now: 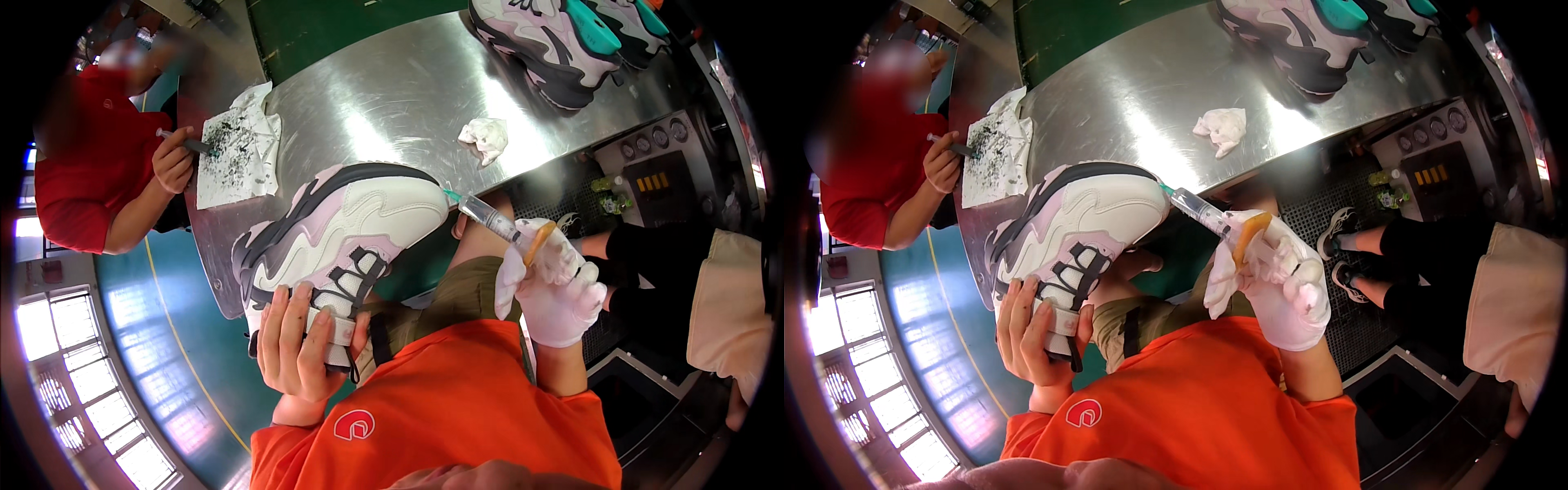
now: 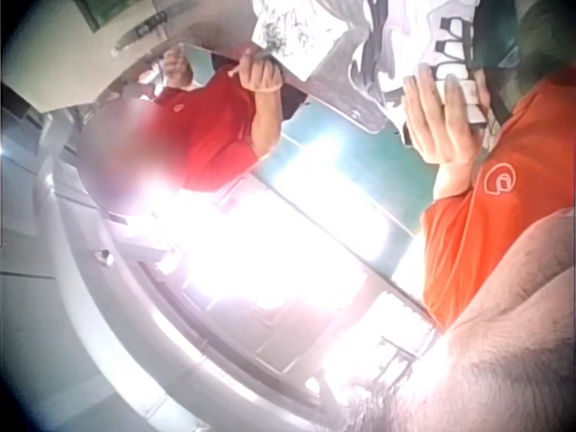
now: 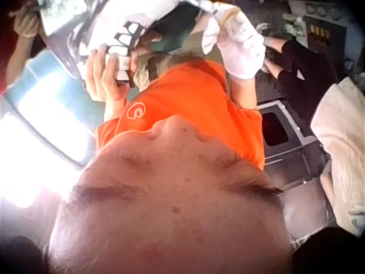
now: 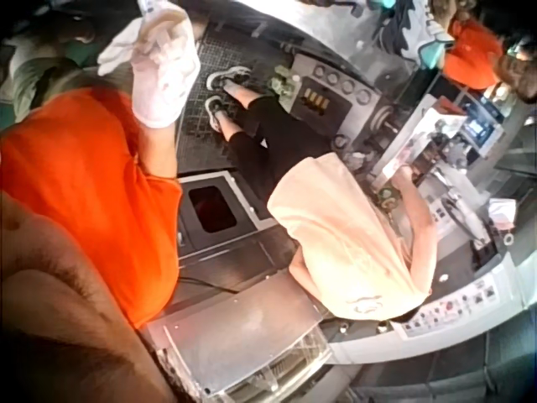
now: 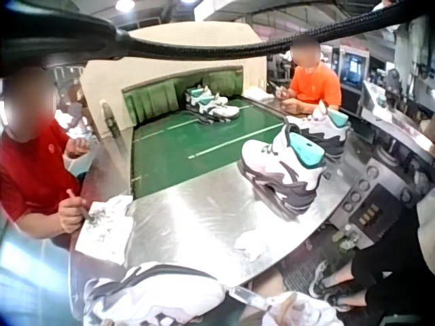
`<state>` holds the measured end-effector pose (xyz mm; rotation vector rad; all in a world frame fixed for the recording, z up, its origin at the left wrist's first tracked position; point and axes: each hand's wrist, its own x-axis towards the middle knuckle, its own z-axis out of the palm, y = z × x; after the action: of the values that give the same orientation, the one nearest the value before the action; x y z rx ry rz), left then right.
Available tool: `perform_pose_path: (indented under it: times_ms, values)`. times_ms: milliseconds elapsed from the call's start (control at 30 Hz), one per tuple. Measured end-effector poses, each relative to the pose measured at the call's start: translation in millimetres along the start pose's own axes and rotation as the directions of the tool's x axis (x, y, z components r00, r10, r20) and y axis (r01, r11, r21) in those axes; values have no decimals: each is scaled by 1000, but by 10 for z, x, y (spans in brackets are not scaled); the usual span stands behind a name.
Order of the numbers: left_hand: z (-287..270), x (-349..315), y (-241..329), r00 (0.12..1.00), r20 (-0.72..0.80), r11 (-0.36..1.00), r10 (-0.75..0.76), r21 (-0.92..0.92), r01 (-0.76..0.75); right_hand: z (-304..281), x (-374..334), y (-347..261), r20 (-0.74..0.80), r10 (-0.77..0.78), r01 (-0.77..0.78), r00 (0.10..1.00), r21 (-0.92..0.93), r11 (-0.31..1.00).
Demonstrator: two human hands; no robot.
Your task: The person uses a syringe to apply a clear liquid adhesive to the sole and side seams of a white and teal sneaker. They hold the shoe with one hand while carefully dispensing the glue along the edges with the other. The person rotates the shoe to access different areas and places it on the metal table periodically.
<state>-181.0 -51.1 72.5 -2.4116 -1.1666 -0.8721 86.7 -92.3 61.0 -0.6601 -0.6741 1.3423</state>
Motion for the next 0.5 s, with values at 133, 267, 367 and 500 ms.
perform_pose_path:
  times_ms: [133,267,367,500]
  values:
    - [50,13,-39,999,-35,1000,13,-12,-13,26,4,-27,10,23,-23,1000,13,1000]
    - [31,45,-38,999,-50,1000,14,-6,-14,-2,0,-127,37,117,-119,992,57,991]
    - [18,92,-62,999,-37,1000,5,-30,-6,-16,-11,-187,23,221,-221,975,6,975]
    - [-29,217,-99,1000,7,998,7,-70,-6,164,-10,-227,-7,209,-209,978,-47,977]
